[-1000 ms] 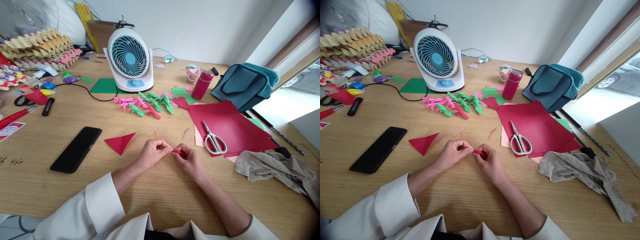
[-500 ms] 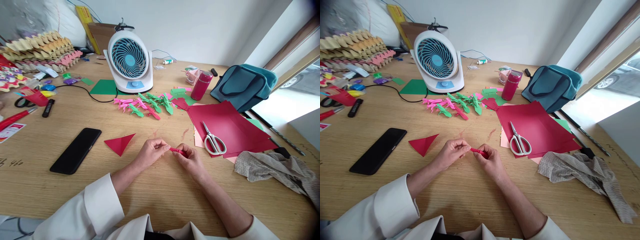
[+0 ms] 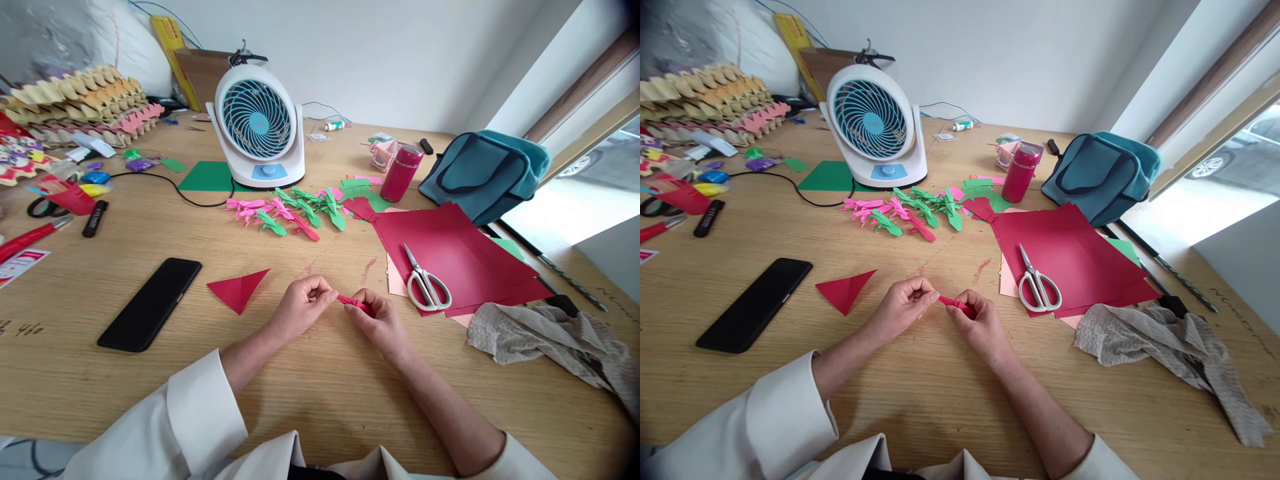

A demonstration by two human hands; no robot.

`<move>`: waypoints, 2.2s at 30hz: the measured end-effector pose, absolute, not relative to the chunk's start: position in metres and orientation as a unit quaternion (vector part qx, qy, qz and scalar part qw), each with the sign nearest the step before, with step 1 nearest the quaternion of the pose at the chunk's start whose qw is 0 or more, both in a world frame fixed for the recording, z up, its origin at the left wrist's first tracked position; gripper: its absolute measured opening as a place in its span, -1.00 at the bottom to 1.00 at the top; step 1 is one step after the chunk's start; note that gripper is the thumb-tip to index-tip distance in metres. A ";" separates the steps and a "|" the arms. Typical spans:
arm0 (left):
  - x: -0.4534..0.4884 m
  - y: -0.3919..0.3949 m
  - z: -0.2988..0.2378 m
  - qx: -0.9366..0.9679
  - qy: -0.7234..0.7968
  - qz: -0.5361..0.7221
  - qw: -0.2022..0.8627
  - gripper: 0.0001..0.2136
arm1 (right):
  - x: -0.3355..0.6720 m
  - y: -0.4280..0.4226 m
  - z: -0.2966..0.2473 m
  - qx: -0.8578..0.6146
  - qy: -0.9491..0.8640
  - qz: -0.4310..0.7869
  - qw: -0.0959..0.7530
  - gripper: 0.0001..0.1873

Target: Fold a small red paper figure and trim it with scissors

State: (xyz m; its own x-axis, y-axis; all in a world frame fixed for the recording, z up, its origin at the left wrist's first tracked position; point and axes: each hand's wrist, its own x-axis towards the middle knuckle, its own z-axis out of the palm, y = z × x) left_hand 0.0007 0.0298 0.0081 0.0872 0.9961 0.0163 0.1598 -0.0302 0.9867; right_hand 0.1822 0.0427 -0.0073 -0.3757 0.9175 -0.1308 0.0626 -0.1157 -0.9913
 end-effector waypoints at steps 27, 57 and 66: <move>0.005 0.029 0.005 0.662 0.509 0.395 0.383 -0.87 | 0.196 0.055 -0.005 -0.403 -0.628 0.561 0.358 -0.78; 0.008 0.028 0.003 0.548 0.486 0.416 0.539 -0.75 | 0.186 0.046 -0.004 -0.410 -0.612 0.573 0.358 -0.68; 0.008 0.026 0.005 0.415 0.450 0.461 0.643 -0.76 | 0.181 0.043 -0.001 -0.407 -0.596 0.601 0.342 -0.62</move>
State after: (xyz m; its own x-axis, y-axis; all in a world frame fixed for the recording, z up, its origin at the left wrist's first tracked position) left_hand 0.0077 0.0264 0.0050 0.1704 0.9656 -0.1962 -0.2186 0.2312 0.9480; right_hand 0.1807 0.0426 -0.0008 -0.4334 0.8975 -0.0816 0.0740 -0.0548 -0.9957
